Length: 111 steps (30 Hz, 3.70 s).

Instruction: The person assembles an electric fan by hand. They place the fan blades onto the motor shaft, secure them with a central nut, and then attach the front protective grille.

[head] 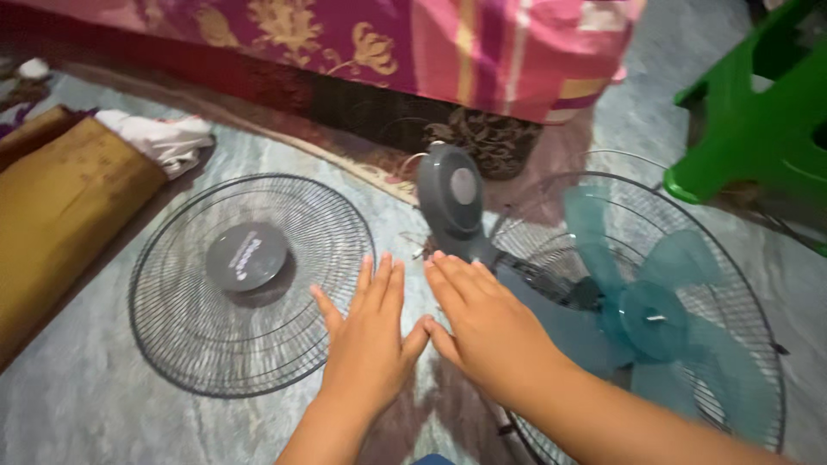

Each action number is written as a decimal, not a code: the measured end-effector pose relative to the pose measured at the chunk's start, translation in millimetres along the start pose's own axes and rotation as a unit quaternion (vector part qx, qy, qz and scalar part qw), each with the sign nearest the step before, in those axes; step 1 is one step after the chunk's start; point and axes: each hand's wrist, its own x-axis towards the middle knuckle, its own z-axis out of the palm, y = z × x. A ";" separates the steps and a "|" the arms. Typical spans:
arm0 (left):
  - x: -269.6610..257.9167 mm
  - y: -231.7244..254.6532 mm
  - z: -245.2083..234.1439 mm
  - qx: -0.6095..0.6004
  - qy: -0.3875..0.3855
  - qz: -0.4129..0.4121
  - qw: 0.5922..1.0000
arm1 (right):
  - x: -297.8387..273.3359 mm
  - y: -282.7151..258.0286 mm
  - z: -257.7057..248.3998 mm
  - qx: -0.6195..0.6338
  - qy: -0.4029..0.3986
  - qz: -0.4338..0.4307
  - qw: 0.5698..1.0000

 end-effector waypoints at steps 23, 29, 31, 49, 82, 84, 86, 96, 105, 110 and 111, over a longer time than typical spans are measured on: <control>-89.6 -113.5 37.9 -0.001 -0.053 -0.203 0.978 | -3.1 -58.1 180.7 0.020 -0.169 0.110 0.979; -103.7 -122.1 53.1 -0.033 -0.043 -0.254 0.966 | -16.9 -57.0 207.0 0.061 -0.163 0.187 0.967; -107.1 -125.9 59.6 -0.040 -0.048 -0.266 0.962 | -22.2 -54.9 215.4 0.067 -0.181 0.194 0.962; -113.4 -138.7 96.8 -0.055 -0.045 -0.303 0.950 | -29.4 -51.5 240.9 0.154 -0.171 0.217 0.949; -77.6 -118.5 24.4 -0.053 0.063 -0.252 0.964 | 19.2 -62.4 178.7 0.216 -0.076 0.177 0.957; -73.8 -115.1 17.1 -0.047 0.095 -0.225 0.969 | 24.9 -62.3 166.3 0.242 -0.050 0.158 0.956; -70.2 -112.5 9.0 -0.045 0.110 -0.204 0.972 | 30.7 -62.1 154.9 0.250 -0.026 0.136 0.958; -39.9 -74.6 -28.8 -0.054 0.181 -0.096 0.977 | 47.5 -47.7 83.2 0.236 0.013 0.085 0.968; -1.5 -19.2 -56.6 -0.076 0.209 -0.043 0.974 | 55.1 -21.5 8.6 0.222 0.035 0.062 0.973; 17.0 18.2 -56.9 -0.077 0.198 0.007 0.977 | 36.6 6.0 -30.7 0.211 0.052 0.073 0.973; 21.4 26.0 -56.3 -0.073 0.196 0.020 0.978 | 32.6 12.0 -36.7 0.209 0.057 0.072 0.974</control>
